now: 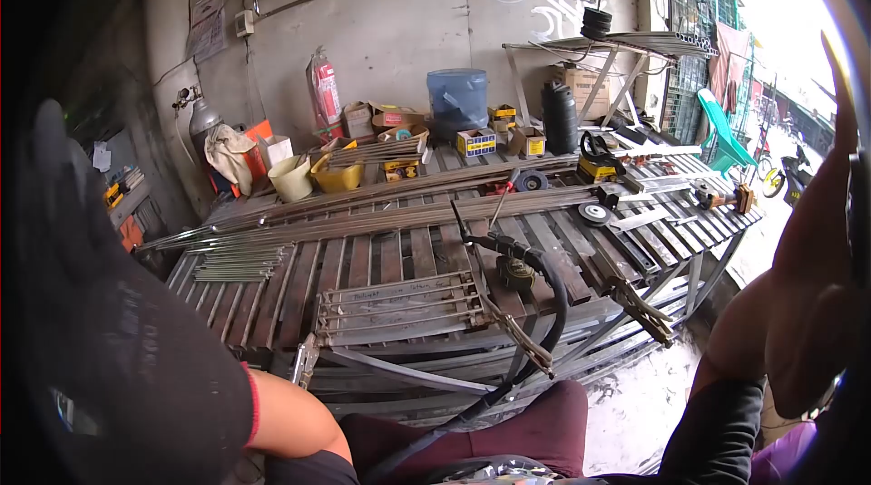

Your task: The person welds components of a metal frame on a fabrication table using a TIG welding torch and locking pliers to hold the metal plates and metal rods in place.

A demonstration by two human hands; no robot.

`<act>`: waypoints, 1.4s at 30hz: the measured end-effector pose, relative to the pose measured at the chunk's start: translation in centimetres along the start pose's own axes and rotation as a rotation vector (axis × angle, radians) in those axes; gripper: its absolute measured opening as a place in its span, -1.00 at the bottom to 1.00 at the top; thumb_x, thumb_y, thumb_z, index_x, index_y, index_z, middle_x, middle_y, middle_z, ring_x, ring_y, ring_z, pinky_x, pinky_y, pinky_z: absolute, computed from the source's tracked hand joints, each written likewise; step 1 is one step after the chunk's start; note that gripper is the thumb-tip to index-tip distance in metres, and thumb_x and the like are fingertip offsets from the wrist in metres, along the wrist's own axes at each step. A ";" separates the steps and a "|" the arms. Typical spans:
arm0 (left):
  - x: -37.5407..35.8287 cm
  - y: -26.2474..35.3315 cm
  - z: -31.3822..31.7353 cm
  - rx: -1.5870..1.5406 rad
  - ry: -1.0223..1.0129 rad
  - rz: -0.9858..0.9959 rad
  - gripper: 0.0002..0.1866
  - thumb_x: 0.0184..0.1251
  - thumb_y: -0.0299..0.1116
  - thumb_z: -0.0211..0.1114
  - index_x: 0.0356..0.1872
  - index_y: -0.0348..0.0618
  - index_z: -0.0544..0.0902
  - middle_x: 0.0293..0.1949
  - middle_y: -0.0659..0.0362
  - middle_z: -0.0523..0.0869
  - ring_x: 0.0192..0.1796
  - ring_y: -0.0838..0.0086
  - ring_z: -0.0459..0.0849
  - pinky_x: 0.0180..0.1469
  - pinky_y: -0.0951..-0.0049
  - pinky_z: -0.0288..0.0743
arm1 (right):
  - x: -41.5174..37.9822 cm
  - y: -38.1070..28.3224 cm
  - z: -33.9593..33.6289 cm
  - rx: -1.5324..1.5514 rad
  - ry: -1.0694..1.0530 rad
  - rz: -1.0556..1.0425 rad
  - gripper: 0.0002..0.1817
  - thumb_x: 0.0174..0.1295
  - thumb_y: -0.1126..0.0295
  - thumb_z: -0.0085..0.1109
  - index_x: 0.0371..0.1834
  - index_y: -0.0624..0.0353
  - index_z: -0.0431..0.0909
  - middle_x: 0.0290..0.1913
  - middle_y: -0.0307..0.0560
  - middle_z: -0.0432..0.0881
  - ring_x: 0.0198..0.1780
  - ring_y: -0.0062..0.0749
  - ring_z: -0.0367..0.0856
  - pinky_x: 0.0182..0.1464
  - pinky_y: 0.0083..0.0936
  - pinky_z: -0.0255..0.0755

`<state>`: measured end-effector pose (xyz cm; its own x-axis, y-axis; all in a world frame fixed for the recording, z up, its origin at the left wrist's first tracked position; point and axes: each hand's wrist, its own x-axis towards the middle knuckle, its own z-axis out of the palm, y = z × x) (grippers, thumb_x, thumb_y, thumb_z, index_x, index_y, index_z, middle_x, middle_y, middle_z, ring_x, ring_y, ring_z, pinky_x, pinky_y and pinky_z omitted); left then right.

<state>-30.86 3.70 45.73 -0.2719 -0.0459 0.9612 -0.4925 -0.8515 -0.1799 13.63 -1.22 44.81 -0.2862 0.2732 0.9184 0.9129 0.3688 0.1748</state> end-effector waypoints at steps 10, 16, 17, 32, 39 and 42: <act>-15.0 -9.6 -5.8 1.005 -0.151 -0.334 -0.22 0.85 0.00 0.01 0.77 -0.48 0.35 0.77 -0.24 0.43 0.84 -0.01 0.34 0.88 0.02 0.06 | 1.4 0.0 11.6 0.400 0.123 -0.106 -0.54 0.38 0.60 0.39 0.35 0.36 0.69 0.36 0.06 0.77 0.31 -0.26 0.76 0.35 -0.24 0.64; -27.4 -17.5 -10.0 1.082 -0.537 -0.946 -0.33 0.80 0.03 0.25 0.68 -0.22 0.57 0.68 -0.18 0.57 0.72 -0.10 0.51 0.77 0.04 0.27 | -9.2 1.8 25.6 0.386 -0.851 0.389 -0.26 0.40 0.23 0.47 0.56 0.40 0.52 0.25 0.39 0.73 0.34 0.29 0.73 0.39 0.00 0.65; -29.7 -18.3 -11.0 1.167 -0.665 -0.963 -0.33 0.79 0.03 0.27 0.69 -0.18 0.57 0.69 -0.19 0.56 0.71 -0.11 0.51 0.77 0.03 0.27 | -11.1 2.1 27.4 0.337 -0.825 0.329 -0.29 0.43 0.17 0.48 0.49 0.42 0.54 0.25 0.42 0.72 0.30 0.38 0.74 0.37 0.06 0.64; -29.4 -18.7 -10.3 1.285 -1.150 -1.115 -0.38 0.67 0.07 0.25 0.48 -0.18 0.66 0.56 -0.18 0.65 0.64 -0.20 0.52 0.75 -0.18 0.21 | -8.0 2.6 31.0 0.185 -0.951 0.417 -0.33 0.39 0.55 0.31 0.56 0.36 0.33 -0.09 0.40 0.84 0.02 0.40 0.87 0.04 0.16 0.69; -29.7 -23.5 -14.5 1.160 -1.342 -0.959 -0.53 0.67 -0.28 0.33 0.52 0.10 0.70 0.63 -0.18 0.61 0.61 -0.12 0.64 0.62 -0.03 0.59 | -5.8 5.3 27.0 0.254 -0.721 0.416 -0.19 0.54 0.60 0.21 0.84 0.03 0.21 -0.04 0.44 0.82 0.06 0.37 0.85 0.10 0.14 0.63; -26.8 -25.9 -13.9 1.136 -1.201 -0.489 -0.56 0.72 -0.30 0.26 0.51 0.00 0.72 0.57 -0.15 0.67 0.53 -0.05 0.71 0.55 0.06 0.64 | -6.9 4.0 26.6 0.248 -0.604 0.370 -0.22 0.58 0.48 0.36 0.81 0.14 0.25 0.01 0.43 0.83 0.07 0.34 0.86 0.10 0.11 0.65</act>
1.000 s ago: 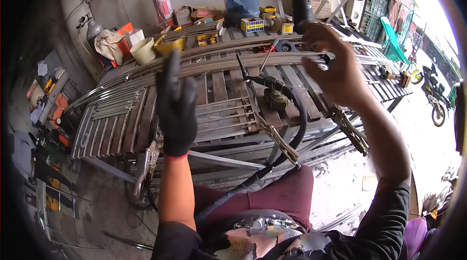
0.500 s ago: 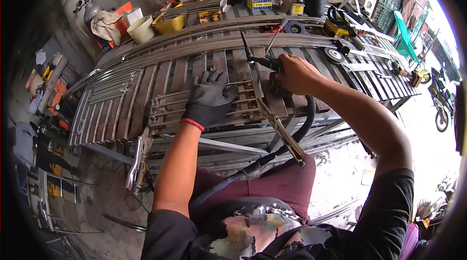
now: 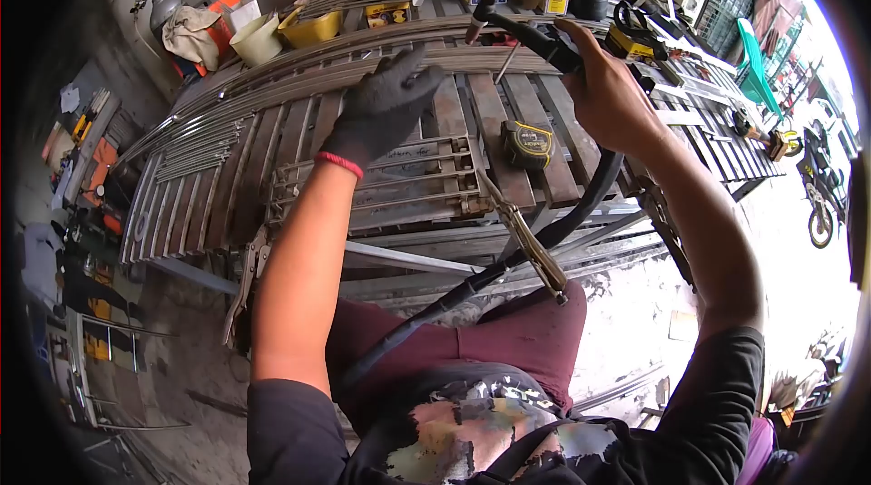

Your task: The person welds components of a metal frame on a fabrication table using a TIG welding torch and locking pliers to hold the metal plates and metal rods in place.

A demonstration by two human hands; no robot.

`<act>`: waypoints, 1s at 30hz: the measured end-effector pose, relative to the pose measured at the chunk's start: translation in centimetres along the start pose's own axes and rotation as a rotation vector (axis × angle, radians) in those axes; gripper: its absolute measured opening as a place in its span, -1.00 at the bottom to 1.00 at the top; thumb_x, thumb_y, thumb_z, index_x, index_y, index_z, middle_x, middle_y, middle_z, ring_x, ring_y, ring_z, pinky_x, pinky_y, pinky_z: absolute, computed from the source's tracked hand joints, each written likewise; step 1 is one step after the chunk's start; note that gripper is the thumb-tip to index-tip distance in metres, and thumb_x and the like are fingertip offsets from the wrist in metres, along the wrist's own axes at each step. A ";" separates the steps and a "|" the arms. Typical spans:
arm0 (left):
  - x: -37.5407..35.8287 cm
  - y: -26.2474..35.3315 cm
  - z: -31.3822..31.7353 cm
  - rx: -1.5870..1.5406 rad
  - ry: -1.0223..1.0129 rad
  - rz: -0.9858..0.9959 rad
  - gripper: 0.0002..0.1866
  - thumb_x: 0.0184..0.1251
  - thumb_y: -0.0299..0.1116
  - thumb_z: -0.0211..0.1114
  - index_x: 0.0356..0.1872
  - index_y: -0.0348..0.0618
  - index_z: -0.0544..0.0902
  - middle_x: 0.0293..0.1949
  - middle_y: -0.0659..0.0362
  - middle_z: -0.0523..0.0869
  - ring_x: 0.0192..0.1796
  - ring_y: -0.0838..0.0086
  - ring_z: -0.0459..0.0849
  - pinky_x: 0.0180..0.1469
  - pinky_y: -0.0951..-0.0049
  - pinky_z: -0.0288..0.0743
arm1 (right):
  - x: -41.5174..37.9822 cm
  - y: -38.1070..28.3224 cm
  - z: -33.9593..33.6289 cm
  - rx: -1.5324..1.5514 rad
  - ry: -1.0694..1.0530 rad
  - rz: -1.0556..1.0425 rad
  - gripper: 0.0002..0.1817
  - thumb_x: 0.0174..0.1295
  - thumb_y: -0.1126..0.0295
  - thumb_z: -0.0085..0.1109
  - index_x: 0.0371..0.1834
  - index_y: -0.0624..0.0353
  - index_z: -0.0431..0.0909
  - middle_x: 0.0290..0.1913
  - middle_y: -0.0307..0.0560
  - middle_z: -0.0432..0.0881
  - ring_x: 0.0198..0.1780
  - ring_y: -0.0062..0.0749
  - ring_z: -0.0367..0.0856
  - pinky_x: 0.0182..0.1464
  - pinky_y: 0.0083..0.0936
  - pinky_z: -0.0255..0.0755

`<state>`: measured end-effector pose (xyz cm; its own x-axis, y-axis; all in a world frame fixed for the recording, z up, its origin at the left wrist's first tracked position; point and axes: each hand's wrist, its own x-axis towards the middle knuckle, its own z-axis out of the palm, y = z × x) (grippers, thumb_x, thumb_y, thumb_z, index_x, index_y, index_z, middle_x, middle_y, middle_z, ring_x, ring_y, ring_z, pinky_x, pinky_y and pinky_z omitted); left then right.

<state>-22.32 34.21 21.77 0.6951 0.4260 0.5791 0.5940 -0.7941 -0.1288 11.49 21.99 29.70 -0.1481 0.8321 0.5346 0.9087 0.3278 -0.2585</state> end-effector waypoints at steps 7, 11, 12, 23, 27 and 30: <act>0.7 1.0 4.4 -1.109 0.268 -0.471 -0.57 0.70 -0.59 0.26 0.48 -0.29 0.71 0.36 -0.05 0.87 0.47 0.24 0.82 0.49 0.29 0.71 | -0.7 -0.2 0.9 -0.068 0.072 -0.199 -0.21 0.52 0.32 0.54 0.74 0.02 0.36 0.10 0.33 0.80 0.01 0.26 0.88 0.03 0.08 0.73; -1.3 0.6 6.1 -0.878 0.159 -0.313 -0.57 0.72 -0.56 0.26 0.51 -0.21 0.70 0.33 -0.02 0.89 0.36 0.27 0.89 0.39 0.25 0.75 | -1.3 -1.1 0.5 -0.185 -0.005 -0.232 -0.31 0.54 0.38 0.48 0.69 -0.04 0.44 0.14 0.18 0.80 0.03 0.17 0.89 -0.01 0.02 0.75; -1.6 0.6 5.9 -0.650 0.112 -0.277 -0.62 0.72 -0.48 0.30 0.45 -0.13 0.74 0.34 -0.01 0.88 0.31 0.27 0.90 0.31 0.21 0.76 | -1.2 -1.1 0.6 -0.200 -0.018 -0.221 -0.34 0.57 0.36 0.45 0.69 -0.03 0.45 0.17 0.13 0.80 0.05 0.17 0.89 -0.02 0.02 0.75; 0.2 3.3 3.7 -1.275 0.000 -0.530 -0.69 0.88 -0.22 0.28 -0.03 -0.14 0.91 -0.12 0.29 0.90 0.00 0.57 0.71 0.26 0.37 0.52 | -1.7 -2.1 0.6 -0.434 -0.119 -0.275 -0.25 0.50 0.08 0.56 0.71 -0.21 0.49 0.08 0.00 0.80 -0.09 -0.03 0.93 -0.23 -0.14 0.77; 0.2 3.9 2.5 -1.281 -0.055 -0.550 -0.70 0.85 -0.15 0.32 0.00 -0.11 0.91 -0.13 0.33 0.92 0.00 0.63 0.67 0.25 0.41 0.49 | -1.6 -0.8 1.9 -0.534 0.044 -0.466 -0.28 0.53 0.04 0.50 0.72 -0.23 0.50 -0.07 -0.04 0.67 -0.17 -0.16 0.86 -0.27 -0.21 0.75; 0.2 2.7 3.3 -1.291 -0.093 -0.572 -0.72 0.84 -0.13 0.34 0.06 -0.08 0.90 -0.12 0.36 0.92 0.00 0.65 0.64 0.25 0.43 0.47 | -1.2 0.1 3.5 -0.633 0.182 -0.572 -0.29 0.58 0.07 0.45 0.75 -0.22 0.48 -0.09 -0.05 0.62 -0.20 -0.22 0.82 -0.27 -0.26 0.75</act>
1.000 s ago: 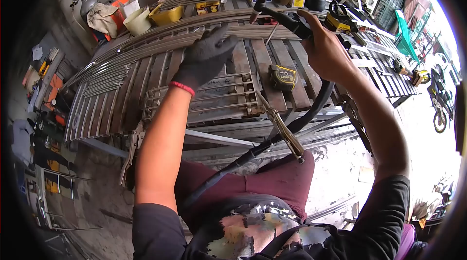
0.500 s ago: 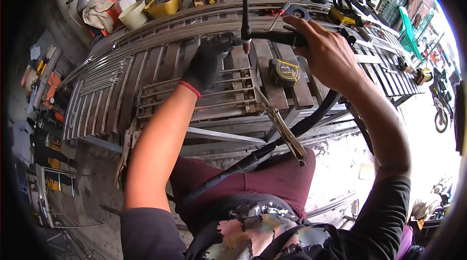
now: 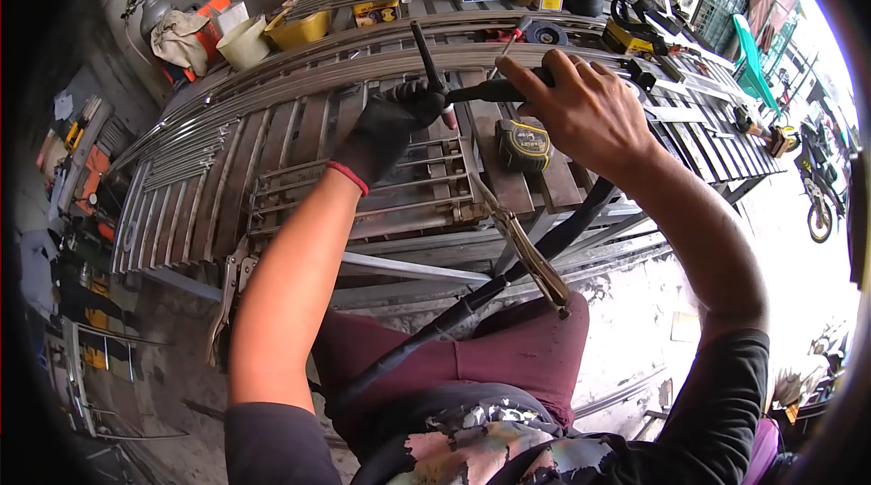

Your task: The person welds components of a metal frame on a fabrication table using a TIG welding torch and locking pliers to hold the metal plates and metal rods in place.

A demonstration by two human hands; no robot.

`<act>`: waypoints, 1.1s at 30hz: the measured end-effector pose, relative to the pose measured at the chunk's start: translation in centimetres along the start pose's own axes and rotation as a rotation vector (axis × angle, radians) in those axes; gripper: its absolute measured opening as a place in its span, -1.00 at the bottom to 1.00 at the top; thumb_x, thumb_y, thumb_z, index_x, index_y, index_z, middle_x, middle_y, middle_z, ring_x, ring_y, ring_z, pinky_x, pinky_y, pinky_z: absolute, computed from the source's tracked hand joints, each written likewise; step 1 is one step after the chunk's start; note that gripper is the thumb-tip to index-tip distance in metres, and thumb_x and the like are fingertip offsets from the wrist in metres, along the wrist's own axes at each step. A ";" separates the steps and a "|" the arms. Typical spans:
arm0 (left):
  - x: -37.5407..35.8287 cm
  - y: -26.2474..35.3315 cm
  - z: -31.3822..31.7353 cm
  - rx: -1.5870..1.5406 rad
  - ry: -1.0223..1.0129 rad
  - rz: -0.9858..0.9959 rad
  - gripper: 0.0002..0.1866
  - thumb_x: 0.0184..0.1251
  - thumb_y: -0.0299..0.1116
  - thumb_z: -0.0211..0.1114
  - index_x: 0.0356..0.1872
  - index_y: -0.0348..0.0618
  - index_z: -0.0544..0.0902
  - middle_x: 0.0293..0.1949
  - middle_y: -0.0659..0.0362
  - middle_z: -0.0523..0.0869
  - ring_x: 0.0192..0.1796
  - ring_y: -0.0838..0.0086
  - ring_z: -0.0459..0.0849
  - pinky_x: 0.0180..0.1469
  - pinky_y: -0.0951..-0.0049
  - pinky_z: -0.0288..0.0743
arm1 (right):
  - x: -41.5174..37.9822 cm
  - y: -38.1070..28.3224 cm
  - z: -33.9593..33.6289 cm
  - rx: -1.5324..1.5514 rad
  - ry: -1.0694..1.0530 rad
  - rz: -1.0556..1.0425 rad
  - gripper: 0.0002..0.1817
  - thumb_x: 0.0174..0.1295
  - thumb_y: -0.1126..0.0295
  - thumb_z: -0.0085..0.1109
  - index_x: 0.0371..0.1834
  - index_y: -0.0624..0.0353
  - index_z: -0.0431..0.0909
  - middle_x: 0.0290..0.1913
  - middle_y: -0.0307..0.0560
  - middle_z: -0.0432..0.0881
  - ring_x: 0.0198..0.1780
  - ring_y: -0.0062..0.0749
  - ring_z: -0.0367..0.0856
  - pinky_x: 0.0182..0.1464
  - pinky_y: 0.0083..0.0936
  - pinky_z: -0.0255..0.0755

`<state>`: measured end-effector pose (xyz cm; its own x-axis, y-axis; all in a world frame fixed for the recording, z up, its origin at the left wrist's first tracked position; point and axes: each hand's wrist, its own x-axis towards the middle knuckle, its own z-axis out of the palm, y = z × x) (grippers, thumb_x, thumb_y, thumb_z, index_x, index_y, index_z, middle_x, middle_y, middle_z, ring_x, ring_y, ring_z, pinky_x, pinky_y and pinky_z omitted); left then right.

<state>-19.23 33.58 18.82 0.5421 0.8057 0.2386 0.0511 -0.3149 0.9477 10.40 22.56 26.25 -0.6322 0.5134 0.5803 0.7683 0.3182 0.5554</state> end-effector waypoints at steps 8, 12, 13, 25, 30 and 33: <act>-0.4 -0.4 0.1 0.125 -0.015 0.064 -0.69 0.84 -0.09 0.35 0.17 -0.07 0.88 -0.10 0.33 0.94 0.08 0.63 0.67 0.37 0.39 0.46 | -0.2 0.1 -0.4 0.007 -0.104 -0.005 -0.43 0.79 0.04 0.18 0.78 -0.23 0.46 0.19 0.25 0.73 -0.14 -0.18 0.95 -0.36 -0.34 0.81; 0.2 -0.9 0.0 0.102 -0.010 0.040 -0.70 0.84 -0.11 0.36 0.14 -0.08 0.89 -0.11 0.33 0.93 0.09 0.65 0.67 0.40 0.40 0.46 | -0.3 0.0 -0.7 0.053 -0.141 0.033 -0.33 0.62 0.03 0.41 0.74 -0.21 0.50 0.00 0.00 0.66 -0.10 -0.21 0.89 -0.41 -0.36 0.71; 0.2 -1.0 0.1 0.096 -0.002 0.023 -0.71 0.84 -0.12 0.36 0.13 -0.08 0.90 -0.11 0.33 0.93 0.09 0.65 0.67 0.41 0.40 0.46 | -0.3 0.0 -0.6 0.053 -0.135 0.031 -0.33 0.63 0.02 0.41 0.74 -0.20 0.51 0.00 0.00 0.67 -0.10 -0.21 0.90 -0.40 -0.35 0.72; 0.0 -0.4 0.6 0.057 -0.025 0.072 -0.70 0.85 -0.13 0.36 -0.02 -0.10 0.90 -0.17 0.36 0.89 0.00 0.67 0.65 0.27 0.40 0.51 | -0.5 -0.1 -0.6 0.064 -0.140 0.055 -0.38 0.72 0.00 0.29 0.74 -0.11 0.49 0.23 0.24 0.78 -0.15 -0.13 0.97 -0.34 -0.30 0.83; 0.4 -1.7 0.1 0.074 0.055 0.039 -0.71 0.80 -0.15 0.43 -0.04 -0.18 0.91 -0.21 0.34 0.87 -0.07 0.62 0.66 0.15 0.40 0.55 | -0.7 -0.2 -0.2 0.026 -0.120 0.034 -0.39 0.69 0.16 0.35 0.73 -0.07 0.48 0.25 0.23 0.78 -0.15 -0.18 0.97 -0.34 -0.35 0.84; 0.0 -1.5 0.0 0.173 0.062 0.051 -0.64 0.84 -0.09 0.36 -0.07 -0.15 0.91 -0.24 0.40 0.80 -0.11 0.62 0.57 0.13 0.41 0.50 | -0.6 -0.2 -0.6 0.012 -0.101 0.001 -0.39 0.66 0.27 0.36 0.72 -0.04 0.49 0.24 0.21 0.78 -0.13 -0.21 0.97 -0.34 -0.39 0.84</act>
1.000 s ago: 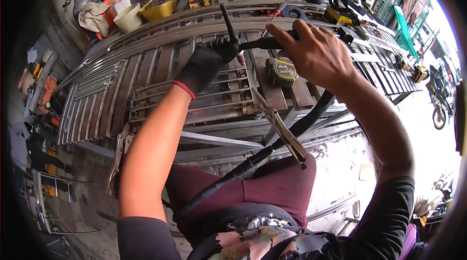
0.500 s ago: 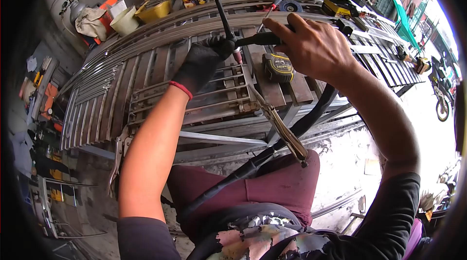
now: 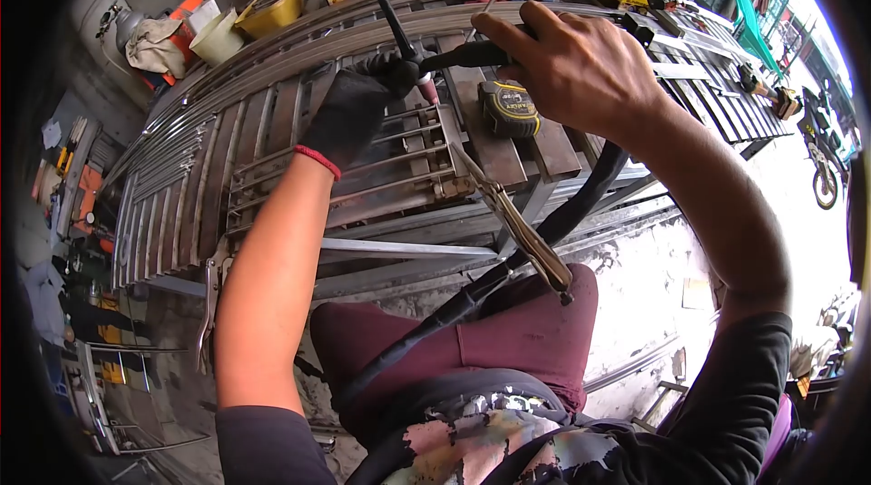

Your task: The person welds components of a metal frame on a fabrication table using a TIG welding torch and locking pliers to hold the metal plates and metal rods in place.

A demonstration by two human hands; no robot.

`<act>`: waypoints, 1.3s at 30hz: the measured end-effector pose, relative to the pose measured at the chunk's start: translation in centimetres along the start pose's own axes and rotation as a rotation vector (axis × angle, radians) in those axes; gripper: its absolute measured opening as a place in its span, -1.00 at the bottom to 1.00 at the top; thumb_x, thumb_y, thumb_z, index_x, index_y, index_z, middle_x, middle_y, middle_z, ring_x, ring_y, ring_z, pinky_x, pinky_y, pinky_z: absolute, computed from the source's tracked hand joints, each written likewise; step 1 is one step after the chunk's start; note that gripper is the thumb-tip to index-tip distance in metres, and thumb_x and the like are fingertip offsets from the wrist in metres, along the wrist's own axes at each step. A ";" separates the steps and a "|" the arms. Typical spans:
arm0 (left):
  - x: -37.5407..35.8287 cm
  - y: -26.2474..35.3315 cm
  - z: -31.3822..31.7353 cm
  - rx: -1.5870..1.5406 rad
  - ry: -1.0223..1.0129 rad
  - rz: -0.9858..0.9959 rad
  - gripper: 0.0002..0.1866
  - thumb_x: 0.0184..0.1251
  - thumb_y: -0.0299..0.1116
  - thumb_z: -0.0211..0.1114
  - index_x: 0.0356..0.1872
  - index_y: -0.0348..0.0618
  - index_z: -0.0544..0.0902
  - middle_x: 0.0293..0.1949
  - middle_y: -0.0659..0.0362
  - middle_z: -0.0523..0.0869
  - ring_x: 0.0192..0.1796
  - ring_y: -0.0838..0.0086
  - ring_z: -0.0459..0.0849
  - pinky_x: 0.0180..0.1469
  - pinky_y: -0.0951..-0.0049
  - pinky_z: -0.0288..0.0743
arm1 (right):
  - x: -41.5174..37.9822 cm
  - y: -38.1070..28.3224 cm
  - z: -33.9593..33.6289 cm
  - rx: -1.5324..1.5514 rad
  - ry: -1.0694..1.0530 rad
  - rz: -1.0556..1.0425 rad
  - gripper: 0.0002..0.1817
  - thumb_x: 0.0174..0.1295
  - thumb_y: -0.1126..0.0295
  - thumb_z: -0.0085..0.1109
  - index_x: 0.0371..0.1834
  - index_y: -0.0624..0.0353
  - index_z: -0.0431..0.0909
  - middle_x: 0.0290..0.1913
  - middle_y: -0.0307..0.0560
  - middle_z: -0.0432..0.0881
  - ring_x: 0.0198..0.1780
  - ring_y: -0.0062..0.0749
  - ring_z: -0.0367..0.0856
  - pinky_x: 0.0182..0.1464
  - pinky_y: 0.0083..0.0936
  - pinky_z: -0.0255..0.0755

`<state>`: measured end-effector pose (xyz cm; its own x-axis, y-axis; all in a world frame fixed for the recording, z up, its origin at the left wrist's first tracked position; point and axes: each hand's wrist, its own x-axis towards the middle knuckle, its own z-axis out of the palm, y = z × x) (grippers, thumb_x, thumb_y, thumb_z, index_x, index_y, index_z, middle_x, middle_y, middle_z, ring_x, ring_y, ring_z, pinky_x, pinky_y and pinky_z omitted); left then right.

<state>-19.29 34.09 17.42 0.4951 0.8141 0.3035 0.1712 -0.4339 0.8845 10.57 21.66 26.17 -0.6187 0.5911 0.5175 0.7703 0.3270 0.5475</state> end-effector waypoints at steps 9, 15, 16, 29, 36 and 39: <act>0.0 -0.2 -0.3 0.099 -0.008 -0.006 -0.55 0.84 0.02 0.31 -0.13 -0.06 0.97 -0.30 0.48 0.69 -0.21 0.64 0.35 -0.01 0.47 0.33 | 0.0 -0.3 -0.3 -0.054 0.002 -0.031 -0.37 0.62 0.26 0.42 0.70 0.01 0.50 0.22 0.23 0.80 -0.07 -0.23 0.99 -0.29 -0.46 0.86; 0.1 -0.1 -0.1 0.115 0.002 0.042 -0.57 0.84 0.01 0.31 -0.14 -0.04 0.97 -0.31 0.48 0.66 -0.20 0.64 0.35 -0.02 0.47 0.31 | 0.1 -0.5 -0.5 -0.048 -0.016 -0.016 -0.40 0.64 0.20 0.40 0.68 -0.03 0.54 0.22 0.21 0.80 -0.02 -0.23 0.99 -0.26 -0.45 0.87; 0.1 0.0 -0.1 0.078 0.006 0.016 -0.57 0.83 0.00 0.32 -0.14 -0.04 0.97 -0.31 0.48 0.66 -0.20 0.64 0.35 -0.02 0.47 0.31 | 0.1 -0.6 -0.6 -0.040 -0.022 -0.008 -0.41 0.65 0.18 0.40 0.68 -0.04 0.54 0.22 0.20 0.80 -0.01 -0.23 0.99 -0.25 -0.45 0.87; 0.3 -0.3 -0.2 0.058 -0.017 0.014 -0.62 0.84 -0.07 0.31 -0.10 -0.09 0.94 -0.26 0.47 0.77 -0.19 0.66 0.41 0.00 0.48 0.37 | 0.2 -0.6 -0.7 -0.060 -0.033 -0.008 -0.48 0.67 0.24 0.32 0.65 -0.09 0.59 0.23 0.19 0.78 0.04 -0.19 0.99 -0.20 -0.41 0.90; -0.1 0.8 0.2 -0.089 0.057 -0.056 -0.73 0.71 -0.27 0.53 0.21 -0.21 0.88 -0.04 0.31 0.87 0.01 0.60 0.69 0.24 0.44 0.59 | 0.0 0.1 -0.1 -0.075 -0.016 -0.054 -0.49 0.68 0.28 0.31 0.64 -0.06 0.59 0.22 0.19 0.78 -0.07 -0.29 0.97 -0.33 -0.45 0.87; -0.4 0.7 0.3 -0.022 0.038 0.006 -0.68 0.79 -0.10 0.42 0.11 -0.14 0.91 -0.12 0.34 0.86 -0.03 0.60 0.65 0.21 0.40 0.55 | 0.0 0.1 0.2 -0.087 -0.006 -0.046 -0.45 0.66 0.29 0.33 0.68 -0.06 0.55 0.22 0.19 0.78 -0.15 -0.32 0.95 -0.39 -0.45 0.84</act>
<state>-19.13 33.35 17.87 0.4633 0.8256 0.3220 0.1496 -0.4310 0.8899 10.65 21.83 26.10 -0.6521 0.5814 0.4866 0.7246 0.2889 0.6258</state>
